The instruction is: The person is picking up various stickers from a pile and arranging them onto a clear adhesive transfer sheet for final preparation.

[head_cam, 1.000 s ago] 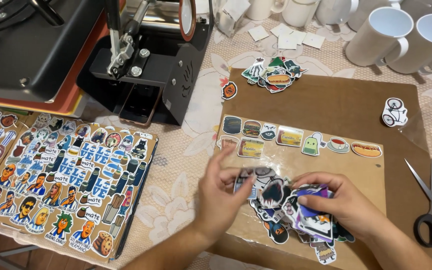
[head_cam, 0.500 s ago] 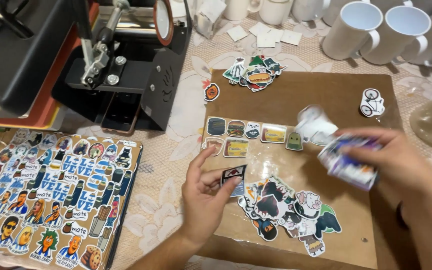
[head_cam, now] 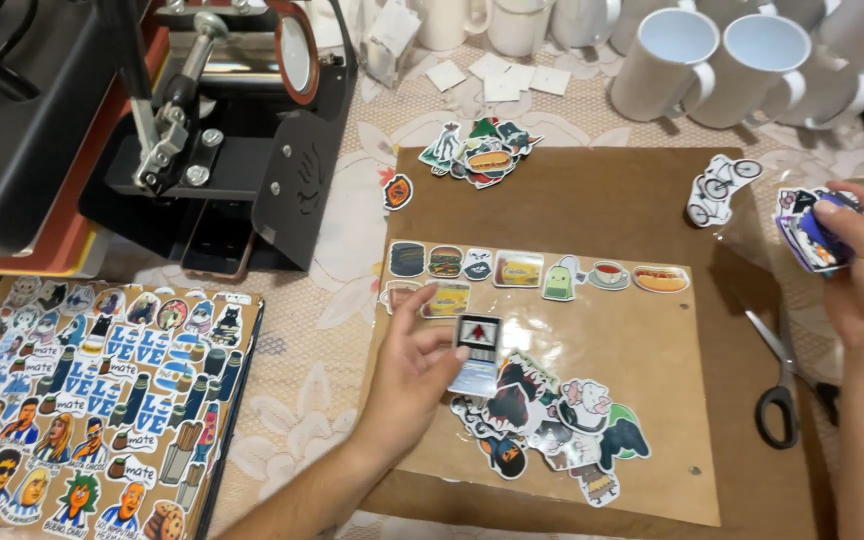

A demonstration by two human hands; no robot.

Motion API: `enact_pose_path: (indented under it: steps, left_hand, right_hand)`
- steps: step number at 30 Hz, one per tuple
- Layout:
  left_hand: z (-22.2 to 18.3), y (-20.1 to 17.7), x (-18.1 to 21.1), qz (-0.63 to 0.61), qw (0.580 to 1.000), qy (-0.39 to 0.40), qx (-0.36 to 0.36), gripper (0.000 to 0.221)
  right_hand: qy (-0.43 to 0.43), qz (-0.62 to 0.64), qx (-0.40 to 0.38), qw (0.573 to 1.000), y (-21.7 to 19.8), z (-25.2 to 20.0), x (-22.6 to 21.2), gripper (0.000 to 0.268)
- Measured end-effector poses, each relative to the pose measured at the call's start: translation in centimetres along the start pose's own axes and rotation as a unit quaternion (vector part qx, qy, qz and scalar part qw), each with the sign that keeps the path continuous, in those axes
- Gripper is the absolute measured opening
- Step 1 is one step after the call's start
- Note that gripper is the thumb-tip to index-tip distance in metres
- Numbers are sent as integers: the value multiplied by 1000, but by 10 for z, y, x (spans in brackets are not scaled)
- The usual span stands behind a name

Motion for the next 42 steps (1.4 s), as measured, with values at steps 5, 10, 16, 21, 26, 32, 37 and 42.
enact_pose_path:
  steps: [5, 10, 16, 21, 26, 32, 37, 42]
  left_hand:
    - [55, 86, 28, 104, 992, 12, -77, 83]
    - [161, 175, 9, 197, 974, 38, -102, 88]
    - [205, 224, 2, 337, 917, 200, -67, 86]
    - [130, 216, 28, 21, 976, -74, -204, 109]
    - [83, 165, -17, -137, 961, -128, -202, 97]
    - [32, 91, -18, -180, 969, -135, -104, 75]
    - [3, 49, -9, -79, 989, -123, -32, 78]
    - [-11, 31, -10, -75, 990, -116, -24, 68]
  right_hand:
    - [-22, 94, 47, 994, 30, -26, -12, 24]
    - [-99, 125, 88, 983, 30, -27, 1, 25]
    - [-83, 120, 80, 986, 36, -43, -15, 25]
    - [-51, 157, 2, 986, 68, -67, -32, 24]
    - [-37, 30, -120, 992, 129, -142, -58, 25]
    - [-58, -113, -212, 969, 168, -189, -74, 31]
    - [30, -65, -197, 978, 175, -212, -56, 28]
    - [95, -92, -179, 975, 168, -219, -33, 20]
Point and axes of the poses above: each hand's wrist, its own z-axis towards the middle knuckle, its own y-axis out of the palm, x = y × z, the point moved 5 cm from there along z, towards the middle knuckle
